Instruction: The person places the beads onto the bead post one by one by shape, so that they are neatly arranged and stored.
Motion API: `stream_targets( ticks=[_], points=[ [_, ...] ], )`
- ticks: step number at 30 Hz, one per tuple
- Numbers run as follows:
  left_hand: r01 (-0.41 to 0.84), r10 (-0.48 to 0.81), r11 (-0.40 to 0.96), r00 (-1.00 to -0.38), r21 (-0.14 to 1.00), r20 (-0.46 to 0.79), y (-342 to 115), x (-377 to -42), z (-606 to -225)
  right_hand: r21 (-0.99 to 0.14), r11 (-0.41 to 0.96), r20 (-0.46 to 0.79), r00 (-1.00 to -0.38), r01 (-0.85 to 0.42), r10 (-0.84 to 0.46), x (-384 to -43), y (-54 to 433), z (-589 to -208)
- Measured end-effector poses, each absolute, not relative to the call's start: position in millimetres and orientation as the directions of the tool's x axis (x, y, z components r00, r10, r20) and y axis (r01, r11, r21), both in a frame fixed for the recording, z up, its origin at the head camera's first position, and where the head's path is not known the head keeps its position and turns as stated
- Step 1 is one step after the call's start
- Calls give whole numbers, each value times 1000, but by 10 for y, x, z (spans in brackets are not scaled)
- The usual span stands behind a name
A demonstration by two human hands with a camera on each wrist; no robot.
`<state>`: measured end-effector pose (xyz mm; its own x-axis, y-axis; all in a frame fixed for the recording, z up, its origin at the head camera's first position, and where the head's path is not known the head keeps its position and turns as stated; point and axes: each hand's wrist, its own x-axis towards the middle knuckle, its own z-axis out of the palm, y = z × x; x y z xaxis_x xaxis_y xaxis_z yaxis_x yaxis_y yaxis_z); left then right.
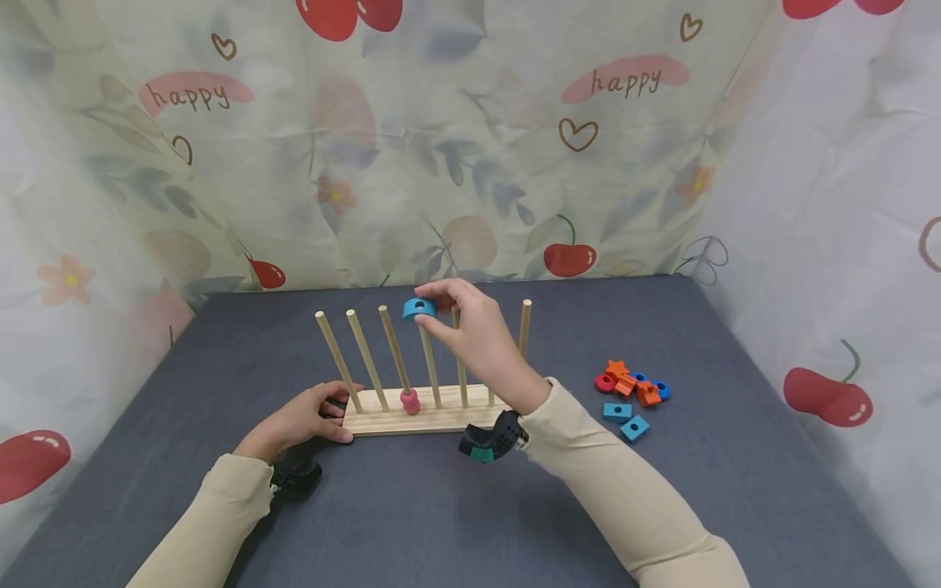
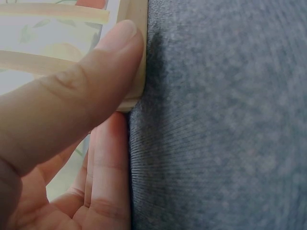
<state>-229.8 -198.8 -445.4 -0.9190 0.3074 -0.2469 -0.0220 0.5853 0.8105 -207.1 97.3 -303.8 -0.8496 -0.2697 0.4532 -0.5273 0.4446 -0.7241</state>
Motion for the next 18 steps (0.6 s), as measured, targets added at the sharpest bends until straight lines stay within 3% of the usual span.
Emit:
stream_targets(
  ticks=[18],
  points=[
    [-26, 300, 591, -921, 807, -249, -1984, -2282, -4438, -887, 179, 403, -903, -425, -146, -2050, 873, -3406]
  ],
)
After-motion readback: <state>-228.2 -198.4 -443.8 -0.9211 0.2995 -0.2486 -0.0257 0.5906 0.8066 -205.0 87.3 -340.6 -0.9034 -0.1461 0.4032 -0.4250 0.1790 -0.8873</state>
